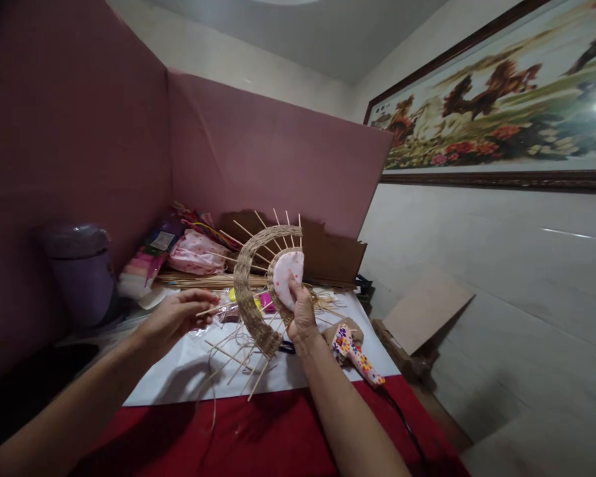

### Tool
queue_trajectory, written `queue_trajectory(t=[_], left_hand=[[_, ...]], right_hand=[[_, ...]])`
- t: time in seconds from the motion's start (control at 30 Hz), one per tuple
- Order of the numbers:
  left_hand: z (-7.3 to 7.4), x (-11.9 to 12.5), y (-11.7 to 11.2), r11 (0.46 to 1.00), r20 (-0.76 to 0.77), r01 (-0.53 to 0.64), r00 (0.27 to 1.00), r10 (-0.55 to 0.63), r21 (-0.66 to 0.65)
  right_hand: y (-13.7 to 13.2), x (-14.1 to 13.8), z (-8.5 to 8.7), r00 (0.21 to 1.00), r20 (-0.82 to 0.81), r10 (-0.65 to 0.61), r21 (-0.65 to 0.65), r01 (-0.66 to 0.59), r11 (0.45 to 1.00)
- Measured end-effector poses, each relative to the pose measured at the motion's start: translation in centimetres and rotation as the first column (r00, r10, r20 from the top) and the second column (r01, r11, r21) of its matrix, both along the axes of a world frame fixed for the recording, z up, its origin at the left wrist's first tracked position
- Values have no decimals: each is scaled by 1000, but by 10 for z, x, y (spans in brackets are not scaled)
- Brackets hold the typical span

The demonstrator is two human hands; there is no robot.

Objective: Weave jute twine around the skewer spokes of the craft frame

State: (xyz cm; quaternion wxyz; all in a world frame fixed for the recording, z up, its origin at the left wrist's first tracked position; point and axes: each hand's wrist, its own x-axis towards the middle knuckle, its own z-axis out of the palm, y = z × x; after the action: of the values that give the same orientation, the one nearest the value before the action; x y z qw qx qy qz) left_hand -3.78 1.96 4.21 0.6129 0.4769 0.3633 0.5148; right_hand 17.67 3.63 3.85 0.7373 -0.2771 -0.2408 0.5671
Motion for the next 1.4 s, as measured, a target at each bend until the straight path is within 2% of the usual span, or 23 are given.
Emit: queue_trajectory(t=[0.07, 0.13, 0.23, 0.3, 0.37, 0.5, 0.63, 0.8, 0.9, 1.0, 1.07, 1.23, 1.4], left_hand=[[-6, 3, -4, 962, 8, 225, 974, -227, -153], [-8, 5, -9, 885, 79, 400, 916, -392, -238], [-11, 7, -15, 790, 150, 558, 830, -538, -252], [-15, 7, -18, 760, 141, 598, 800, -583, -256], [-19, 8, -19, 753, 98, 597, 797, -596, -276], [-21, 11, -23, 775, -2, 542, 819, -574, -326], [-22, 14, -25, 770, -51, 528, 813, -581, -358], [-36, 15, -18, 823, -147, 492, 826, -544, -283], [-45, 18, -13, 859, -176, 448, 851, -494, -247], [-48, 20, -11, 900, -160, 373, 897, -412, -226], [-47, 20, -11, 905, -179, 356, 899, -400, -233], [-45, 15, -10, 885, -221, 411, 863, -455, -218], [-52, 16, -6, 933, -366, 347, 860, -357, -94]], right_hand=[[2, 0, 4, 1000, 1, -12, 18, 12, 1000], [5, 2, 7, 999, 16, -51, 54, 50, 997], [8, 7, 7, 995, 33, -92, 96, 88, 991], [10, 11, 3, 995, 17, -96, 108, 94, 990], [10, 15, -4, 996, -4, -94, 94, 94, 991], [11, 22, -18, 994, -14, -110, 53, 111, 992], [10, 26, -23, 993, -12, -121, 30, 122, 992], [5, 21, -21, 990, -3, -139, 24, 139, 990], [1, 17, -20, 999, -35, -35, -15, 35, 999], [-2, 14, -18, 998, -57, 37, -68, -41, 997], [-4, 12, -17, 997, -60, 39, -84, -44, 996], [-7, 8, -15, 996, -76, 36, -96, -44, 994], [-9, 2, -18, 989, -137, 61, -62, -70, 996]])
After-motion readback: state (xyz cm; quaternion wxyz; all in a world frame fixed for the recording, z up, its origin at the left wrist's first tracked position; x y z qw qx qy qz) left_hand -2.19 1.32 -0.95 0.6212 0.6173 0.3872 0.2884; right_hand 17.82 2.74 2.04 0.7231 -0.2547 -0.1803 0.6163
